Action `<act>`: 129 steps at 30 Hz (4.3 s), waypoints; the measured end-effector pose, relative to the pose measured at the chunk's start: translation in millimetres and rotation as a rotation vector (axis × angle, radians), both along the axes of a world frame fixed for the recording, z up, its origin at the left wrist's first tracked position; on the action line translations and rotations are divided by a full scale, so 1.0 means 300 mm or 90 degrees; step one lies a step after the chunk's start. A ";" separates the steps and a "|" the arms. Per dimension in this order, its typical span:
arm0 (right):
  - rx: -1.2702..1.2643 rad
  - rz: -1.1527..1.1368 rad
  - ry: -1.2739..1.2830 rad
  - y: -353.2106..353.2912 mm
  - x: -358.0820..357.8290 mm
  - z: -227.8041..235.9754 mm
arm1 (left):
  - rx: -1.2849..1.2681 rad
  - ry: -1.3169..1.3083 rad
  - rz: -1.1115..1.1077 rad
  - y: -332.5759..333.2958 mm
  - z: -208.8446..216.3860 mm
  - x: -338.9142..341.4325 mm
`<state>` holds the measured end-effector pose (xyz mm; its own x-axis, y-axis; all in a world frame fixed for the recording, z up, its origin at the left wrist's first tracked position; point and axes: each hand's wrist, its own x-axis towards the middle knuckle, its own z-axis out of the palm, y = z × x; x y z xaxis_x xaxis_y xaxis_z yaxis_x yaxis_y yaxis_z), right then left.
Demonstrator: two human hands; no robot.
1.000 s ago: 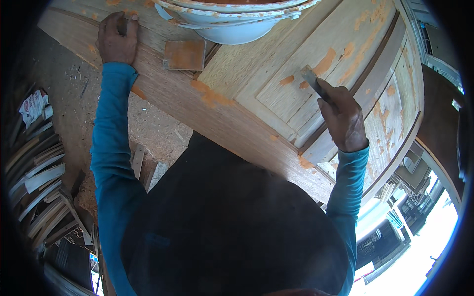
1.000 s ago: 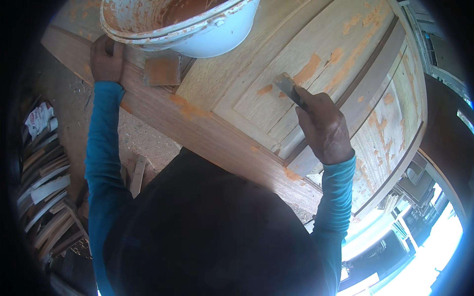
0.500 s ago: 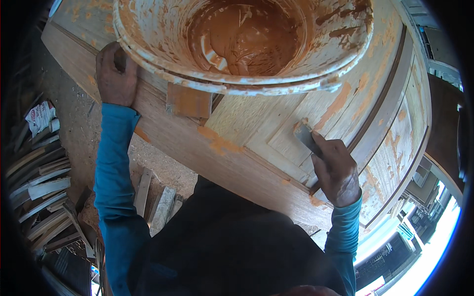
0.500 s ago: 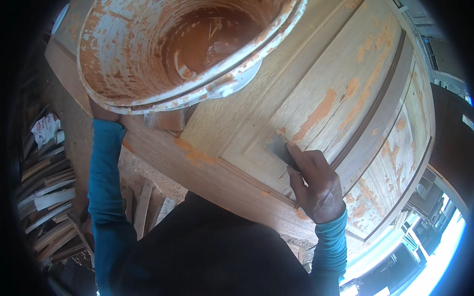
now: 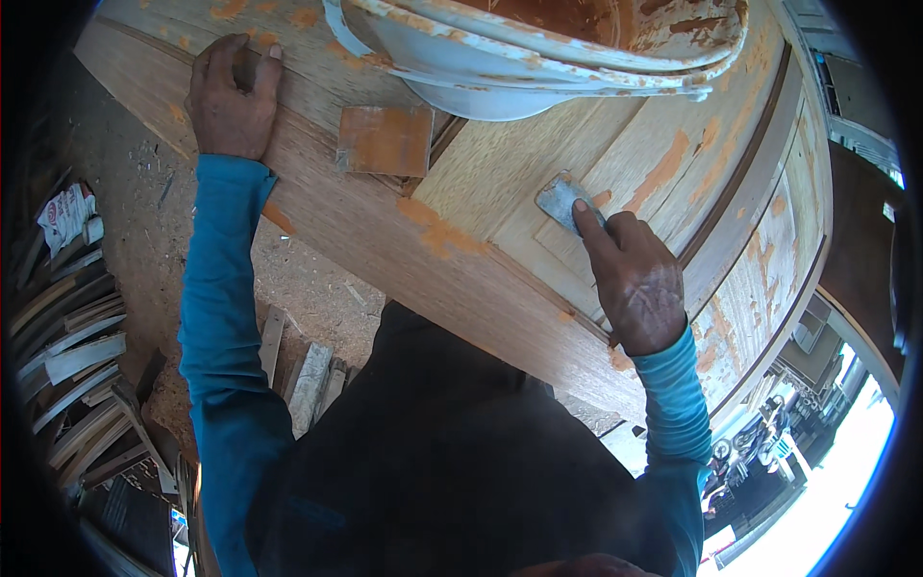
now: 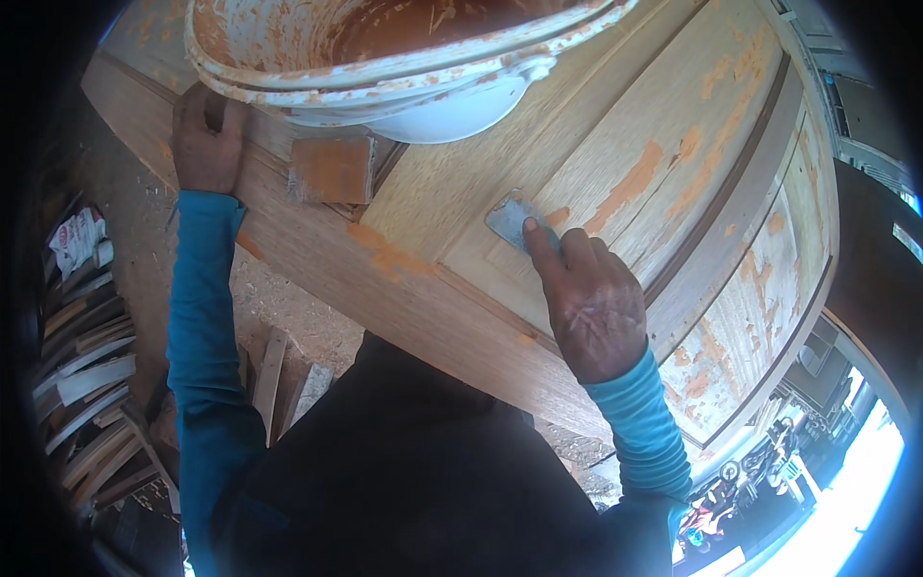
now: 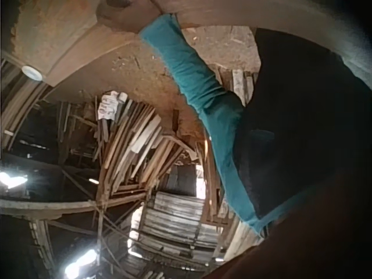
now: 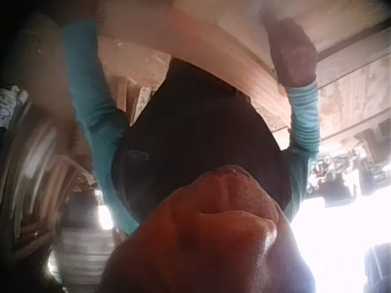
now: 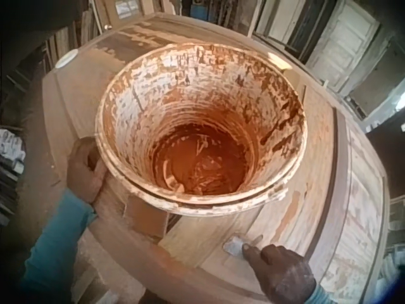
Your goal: The person applies wood filler to a wooden door using a putty knife, taking filler from a bucket and smoothing it into gaps and imperfections on the door surface.
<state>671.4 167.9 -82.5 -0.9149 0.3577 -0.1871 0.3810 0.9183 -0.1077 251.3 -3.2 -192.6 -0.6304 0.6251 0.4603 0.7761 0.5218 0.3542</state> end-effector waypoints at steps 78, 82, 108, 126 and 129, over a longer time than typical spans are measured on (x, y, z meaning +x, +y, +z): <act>-0.422 -0.476 0.261 -0.199 0.384 0.000 | 0.377 -1.265 -0.884 -0.147 0.883 0.703; -0.357 -0.462 0.268 -0.124 0.429 -0.036 | 0.384 -1.374 -0.954 -0.126 0.865 0.694; 0.009 -0.177 0.026 0.007 0.418 0.046 | 0.064 -0.478 -0.243 -0.154 0.318 0.654; 0.010 -0.354 0.372 -0.092 0.055 0.472 | 0.400 -0.490 -0.492 0.289 0.528 0.428; 0.035 -0.224 0.382 -0.072 -0.099 0.509 | 0.370 -0.382 -0.490 0.237 0.505 0.524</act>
